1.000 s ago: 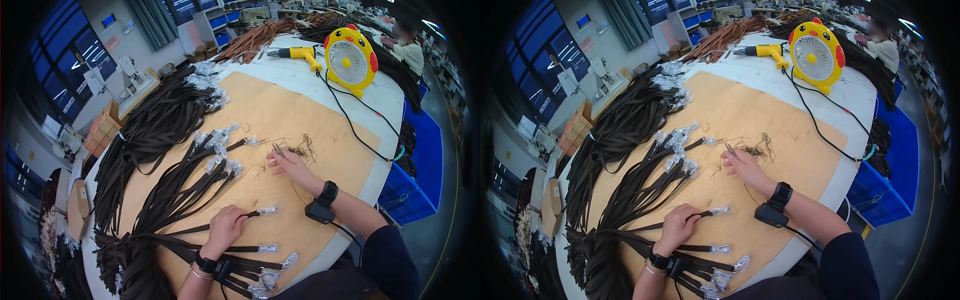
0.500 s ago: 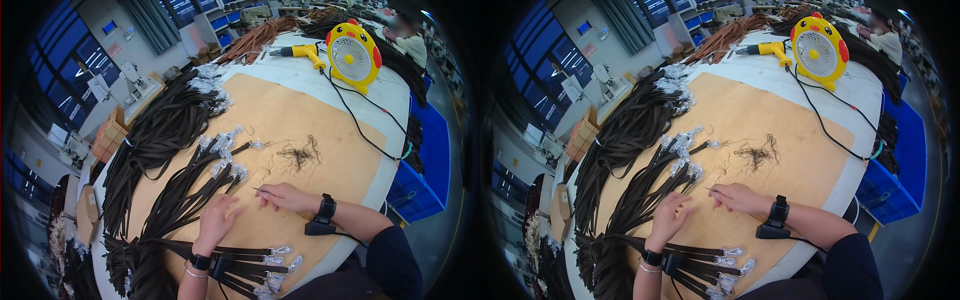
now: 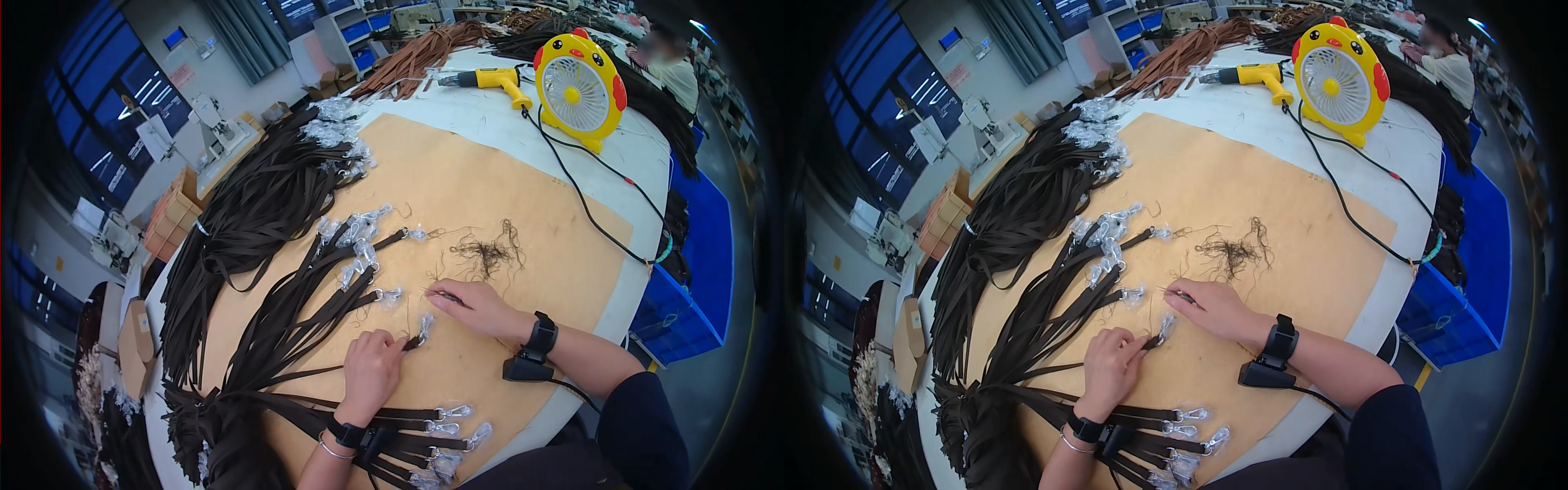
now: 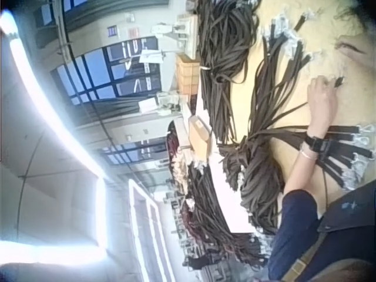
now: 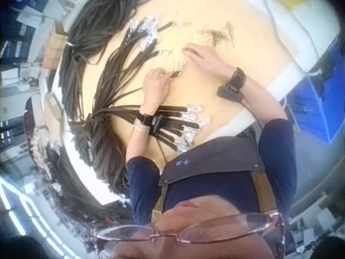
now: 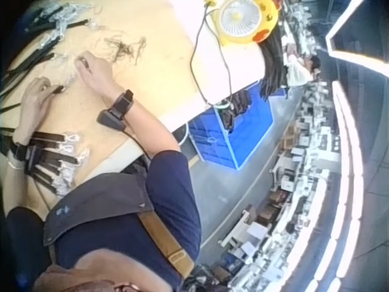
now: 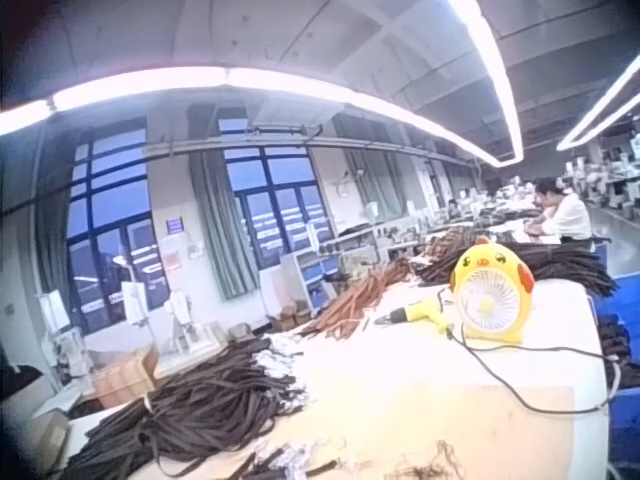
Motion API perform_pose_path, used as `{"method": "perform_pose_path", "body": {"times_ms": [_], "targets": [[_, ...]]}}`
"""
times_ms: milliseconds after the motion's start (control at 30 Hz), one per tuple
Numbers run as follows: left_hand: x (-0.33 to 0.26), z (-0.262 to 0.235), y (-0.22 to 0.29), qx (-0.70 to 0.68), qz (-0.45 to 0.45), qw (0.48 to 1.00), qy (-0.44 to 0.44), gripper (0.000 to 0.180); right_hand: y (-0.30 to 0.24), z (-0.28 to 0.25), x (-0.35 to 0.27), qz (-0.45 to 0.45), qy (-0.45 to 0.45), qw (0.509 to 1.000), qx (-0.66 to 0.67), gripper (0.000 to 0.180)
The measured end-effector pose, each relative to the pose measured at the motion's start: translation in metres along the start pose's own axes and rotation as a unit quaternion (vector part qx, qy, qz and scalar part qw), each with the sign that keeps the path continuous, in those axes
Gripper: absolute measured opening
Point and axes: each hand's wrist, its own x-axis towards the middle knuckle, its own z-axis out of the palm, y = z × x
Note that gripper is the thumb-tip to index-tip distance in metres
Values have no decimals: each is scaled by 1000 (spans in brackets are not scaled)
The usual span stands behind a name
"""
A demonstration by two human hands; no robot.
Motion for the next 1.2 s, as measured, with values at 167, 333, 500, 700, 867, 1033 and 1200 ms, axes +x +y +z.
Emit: {"method": "perform_pose_path", "body": {"times_ms": [167, 333, 500, 700, 867, 1033, 1200], "targets": [[-18, 7, -4, -165, -85, 982, -24, 24, -3, 11, -6, -113, 10, 991, -66, 35], [-18, 2, 3, -134, -150, 979, -39, 27, -23, 12, -14, -79, -81, 990, -88, 34], [-22, 10, 5, -149, -182, 970, -59, 26, -25, 22, -14, -104, -105, 984, -96, 31], [-23, 20, 6, -219, -193, 956, -33, 21, -32, 24, -8, -40, -174, 969, -170, 17], [-23, 21, 3, -229, -185, 955, -47, 20, -24, 28, -8, -102, -154, 972, -146, 12], [-24, 26, 1, -258, -210, 942, -53, 14, -16, 43, -9, -122, -114, 975, -146, 12], [-22, 32, 8, -280, -209, 937, -17, 9, -16, 42, -9, -133, -81, 979, -131, 15]]}}
